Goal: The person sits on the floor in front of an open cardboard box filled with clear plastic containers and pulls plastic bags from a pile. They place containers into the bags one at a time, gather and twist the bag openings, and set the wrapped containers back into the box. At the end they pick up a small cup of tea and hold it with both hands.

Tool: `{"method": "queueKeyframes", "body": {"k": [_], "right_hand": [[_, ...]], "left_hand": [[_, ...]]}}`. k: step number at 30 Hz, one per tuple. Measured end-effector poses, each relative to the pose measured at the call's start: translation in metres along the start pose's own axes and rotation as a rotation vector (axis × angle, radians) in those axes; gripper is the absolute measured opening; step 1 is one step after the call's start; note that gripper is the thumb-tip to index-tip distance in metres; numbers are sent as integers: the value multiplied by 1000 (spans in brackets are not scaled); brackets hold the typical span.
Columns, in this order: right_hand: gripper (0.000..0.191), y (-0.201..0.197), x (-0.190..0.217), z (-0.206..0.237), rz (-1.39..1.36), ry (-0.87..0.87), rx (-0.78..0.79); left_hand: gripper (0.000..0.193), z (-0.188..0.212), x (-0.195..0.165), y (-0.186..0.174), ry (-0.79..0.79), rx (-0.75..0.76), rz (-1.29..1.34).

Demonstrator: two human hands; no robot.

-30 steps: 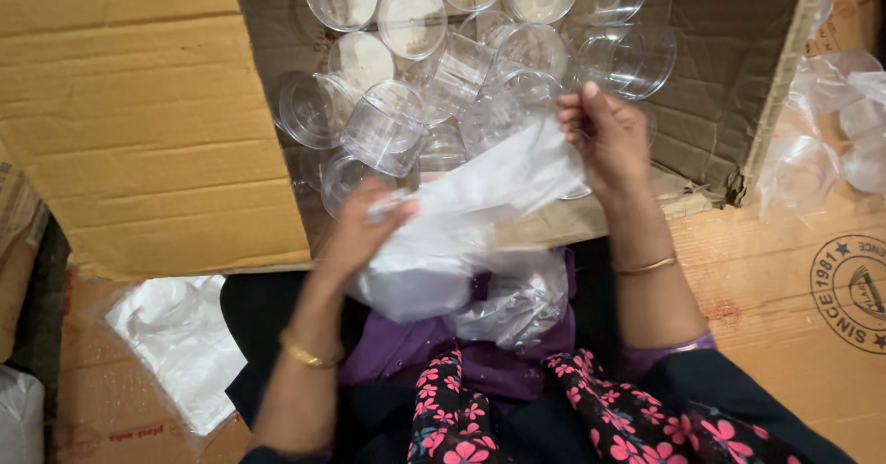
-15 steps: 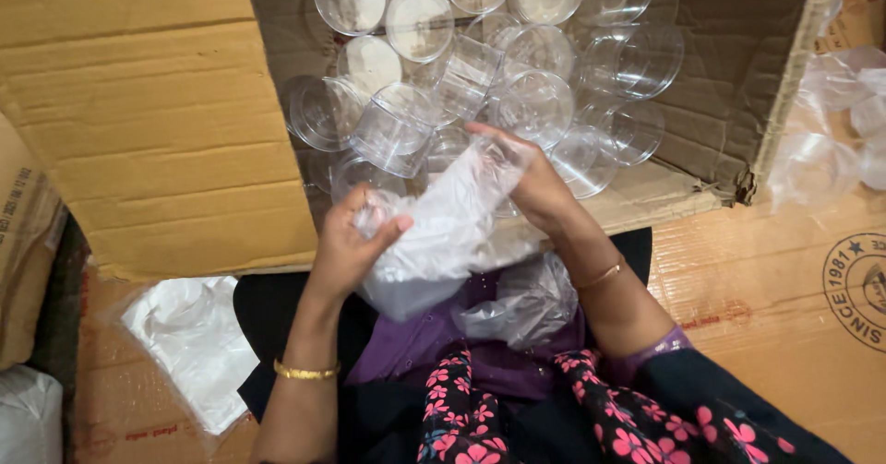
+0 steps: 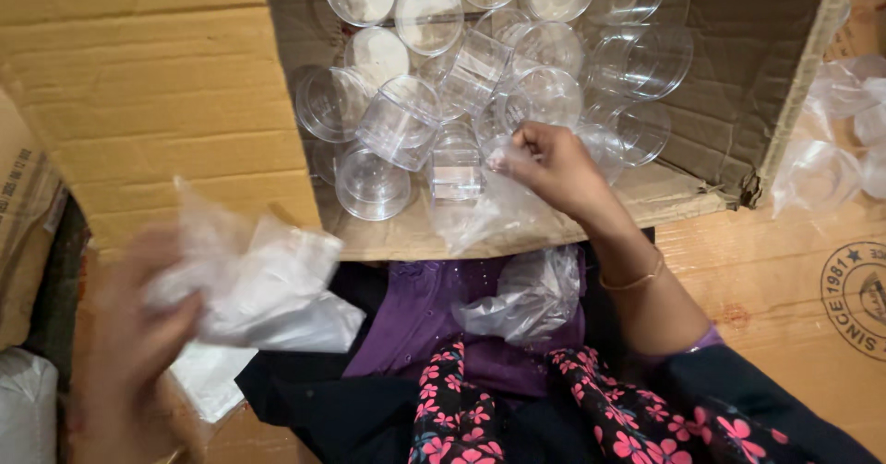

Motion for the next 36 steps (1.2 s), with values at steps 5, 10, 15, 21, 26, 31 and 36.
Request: {"method": "queueKeyframes", "body": {"k": [5, 10, 15, 21, 26, 31, 36], "right_hand": [[26, 11, 30, 0, 183, 25, -98], [28, -12, 53, 12, 212, 6, -175], [24, -29, 56, 25, 108, -81, -88], [19, -60, 30, 43, -593, -257, -332], [18, -40, 23, 65, -613, -216, 110], [41, -51, 44, 78, -782, -400, 6], [46, -60, 27, 63, -1264, -446, -122]], "left_hand": [[50, -71, -93, 175, 325, 332, 3], [31, -95, -137, 241, 407, 175, 89], [29, -103, -91, 247, 108, 328, 502], [17, -78, -85, 275, 125, 717, 527], [7, -60, -107, 254, 387, 756, 559], [11, -78, -108, 246, 189, 557, 718], [29, -75, -128, 259, 348, 732, 562]]}}
Point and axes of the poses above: each hand's wrist, its own z-axis away from the middle knuckle, its own y-axis out of the palm, x = y × z, the point moved 8 cm from there along -z, towards the middle knuckle, and after that the axes turned 3 degrees about -y, right-handed, at the moved point
